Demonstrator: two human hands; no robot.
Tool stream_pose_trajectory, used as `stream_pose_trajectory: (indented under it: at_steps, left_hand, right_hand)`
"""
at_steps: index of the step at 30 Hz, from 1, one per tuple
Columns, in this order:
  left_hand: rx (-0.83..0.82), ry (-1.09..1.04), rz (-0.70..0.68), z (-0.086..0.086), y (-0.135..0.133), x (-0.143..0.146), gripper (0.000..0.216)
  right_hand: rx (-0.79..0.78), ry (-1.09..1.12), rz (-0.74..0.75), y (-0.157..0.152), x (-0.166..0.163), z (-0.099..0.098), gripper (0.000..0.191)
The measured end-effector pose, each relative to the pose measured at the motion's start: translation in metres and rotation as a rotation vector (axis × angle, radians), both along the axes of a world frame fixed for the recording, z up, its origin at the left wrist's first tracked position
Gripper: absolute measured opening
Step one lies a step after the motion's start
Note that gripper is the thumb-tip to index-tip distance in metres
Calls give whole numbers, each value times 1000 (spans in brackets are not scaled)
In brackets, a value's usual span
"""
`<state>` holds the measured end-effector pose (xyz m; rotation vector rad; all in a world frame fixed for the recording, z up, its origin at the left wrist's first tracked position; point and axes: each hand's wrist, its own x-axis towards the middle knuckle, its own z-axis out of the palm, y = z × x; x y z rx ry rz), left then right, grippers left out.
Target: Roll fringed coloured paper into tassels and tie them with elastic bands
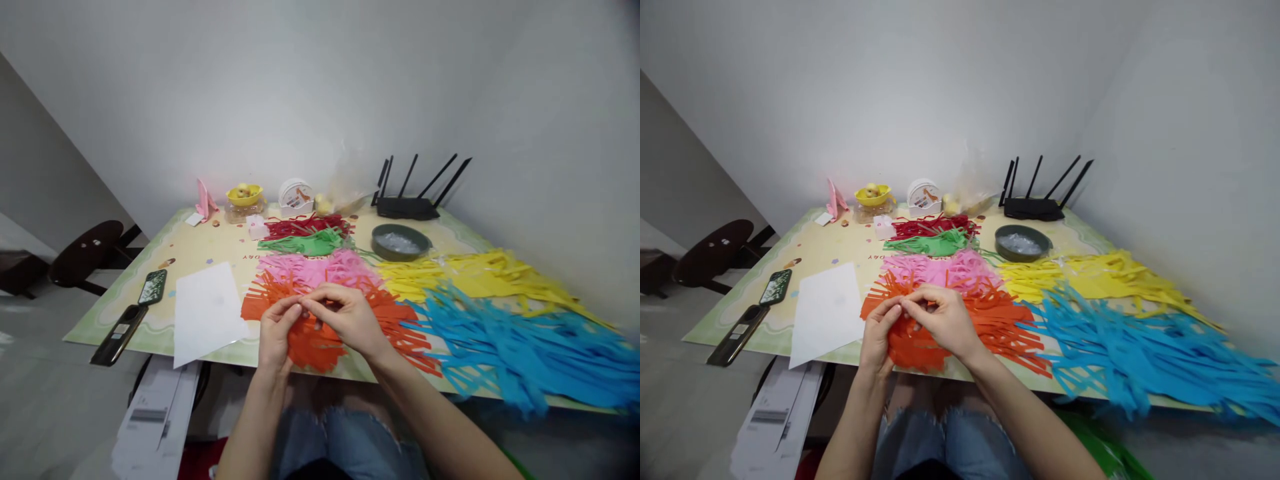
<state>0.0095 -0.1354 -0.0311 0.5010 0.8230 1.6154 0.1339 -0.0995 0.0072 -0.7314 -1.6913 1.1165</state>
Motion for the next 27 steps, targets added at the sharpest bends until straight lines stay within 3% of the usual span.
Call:
stream_pose_trajectory:
  at_steps: [5, 8, 15, 23, 25, 27]
  left_hand:
    - [-21, -41, 58, -1, 5, 2, 26]
    - [40, 21, 71, 1, 6, 2, 25]
    - [57, 82, 111, 0, 9, -1, 32]
    - [27, 129, 83, -13, 10, -6, 34]
    - [21, 162, 65, -15, 11, -22, 30]
    - [32, 311, 97, -14, 11, -55, 32]
  right_hand:
    - [268, -126, -154, -1, -4, 3, 19]
    - [330, -187, -164, 0, -3, 7, 18]
    - [270, -176, -133, 8, 1, 9, 20]
    - [127, -77, -137, 16, -11, 3, 26]
    - [104, -99, -98, 23, -11, 0, 27]
    - [117, -177, -54, 34, -4, -7, 27]
